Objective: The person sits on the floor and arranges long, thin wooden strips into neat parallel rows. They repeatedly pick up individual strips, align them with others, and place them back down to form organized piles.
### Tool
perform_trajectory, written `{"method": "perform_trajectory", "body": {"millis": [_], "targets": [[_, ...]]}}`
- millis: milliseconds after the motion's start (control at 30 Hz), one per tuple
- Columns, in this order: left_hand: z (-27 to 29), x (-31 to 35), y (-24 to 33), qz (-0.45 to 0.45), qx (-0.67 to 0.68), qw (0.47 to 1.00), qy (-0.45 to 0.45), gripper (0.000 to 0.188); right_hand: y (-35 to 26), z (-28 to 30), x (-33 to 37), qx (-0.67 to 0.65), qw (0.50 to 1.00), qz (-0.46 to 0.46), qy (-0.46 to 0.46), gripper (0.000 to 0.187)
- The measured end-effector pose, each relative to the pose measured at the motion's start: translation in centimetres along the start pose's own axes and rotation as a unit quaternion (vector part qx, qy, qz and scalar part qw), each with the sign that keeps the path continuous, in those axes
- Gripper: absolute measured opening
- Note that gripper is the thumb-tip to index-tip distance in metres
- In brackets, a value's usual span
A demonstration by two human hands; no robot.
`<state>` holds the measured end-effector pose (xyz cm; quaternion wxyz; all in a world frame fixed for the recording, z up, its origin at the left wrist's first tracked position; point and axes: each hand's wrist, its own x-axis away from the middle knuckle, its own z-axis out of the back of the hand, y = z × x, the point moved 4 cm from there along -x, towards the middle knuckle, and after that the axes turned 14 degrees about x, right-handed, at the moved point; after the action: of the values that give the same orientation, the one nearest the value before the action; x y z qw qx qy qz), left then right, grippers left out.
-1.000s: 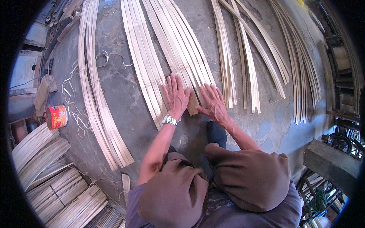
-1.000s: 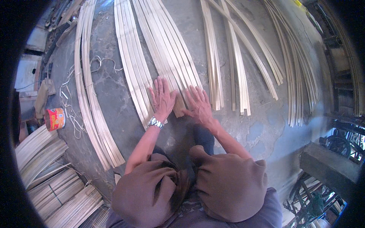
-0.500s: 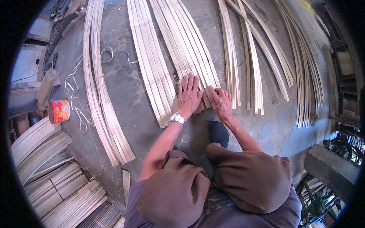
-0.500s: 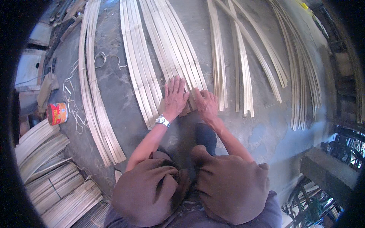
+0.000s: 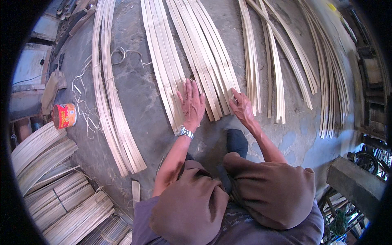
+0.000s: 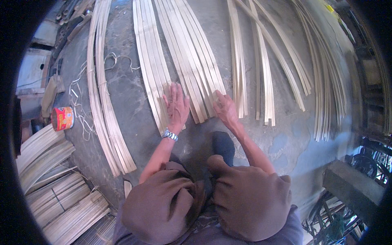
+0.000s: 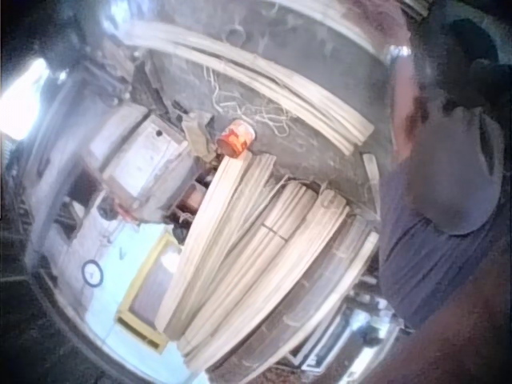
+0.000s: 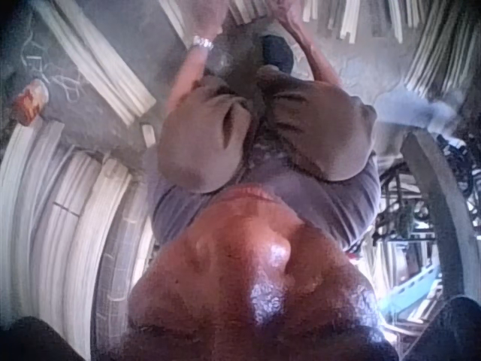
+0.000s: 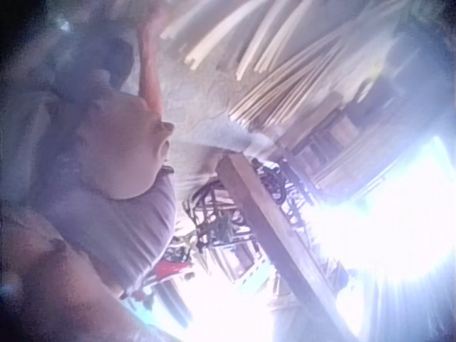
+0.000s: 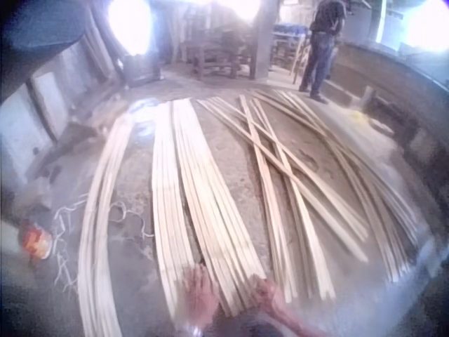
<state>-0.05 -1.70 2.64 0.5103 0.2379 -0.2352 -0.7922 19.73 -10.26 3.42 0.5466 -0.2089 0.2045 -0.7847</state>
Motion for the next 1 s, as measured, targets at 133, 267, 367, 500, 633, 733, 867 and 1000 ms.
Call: {"method": "perform_trajectory", "body": {"millis": [133,267,367,500,633,733,867,1000], "targets": [[-0.7,0.7,0.8,-0.004,-0.029,0.998,-0.055,0.060,-0.7,0.4,-0.4,-0.003,0.999,-0.040,-0.033,0.047],[-1.7,2.2,0.2,0.014,-0.028,0.999,-0.039,0.061,-2.0,1.0,-0.4,-0.034,0.993,-0.095,-0.058,0.045],[-1.0,0.6,-0.4,0.013,-0.041,0.999,0.005,0.062,-3.1,1.0,-0.1,-0.064,0.995,-0.073,0.002,0.040],[-0.7,-0.7,0.7,0.015,-0.043,0.999,-0.023,0.061,-1.9,-0.6,1.1,-0.084,0.991,-0.020,0.106,0.037],[-1.0,-0.7,0.0,0.053,0.035,0.998,0.004,0.054,-2.8,-2.4,1.2,-0.130,0.985,-0.009,0.110,0.039],[-1.0,-0.8,-0.3,0.065,0.100,0.992,0.048,0.039,-4.8,-2.5,0.9,-0.152,0.987,-0.025,0.046,0.042],[-1.4,-1.3,-1.0,0.111,0.163,0.978,0.060,0.027,-7.1,-2.3,0.5,-0.153,0.988,-0.022,0.002,0.048],[-1.5,-1.3,-1.7,0.104,0.176,0.969,0.140,0.026,-8.3,-3.0,0.8,-0.150,0.988,-0.031,-0.023,0.048]]}}
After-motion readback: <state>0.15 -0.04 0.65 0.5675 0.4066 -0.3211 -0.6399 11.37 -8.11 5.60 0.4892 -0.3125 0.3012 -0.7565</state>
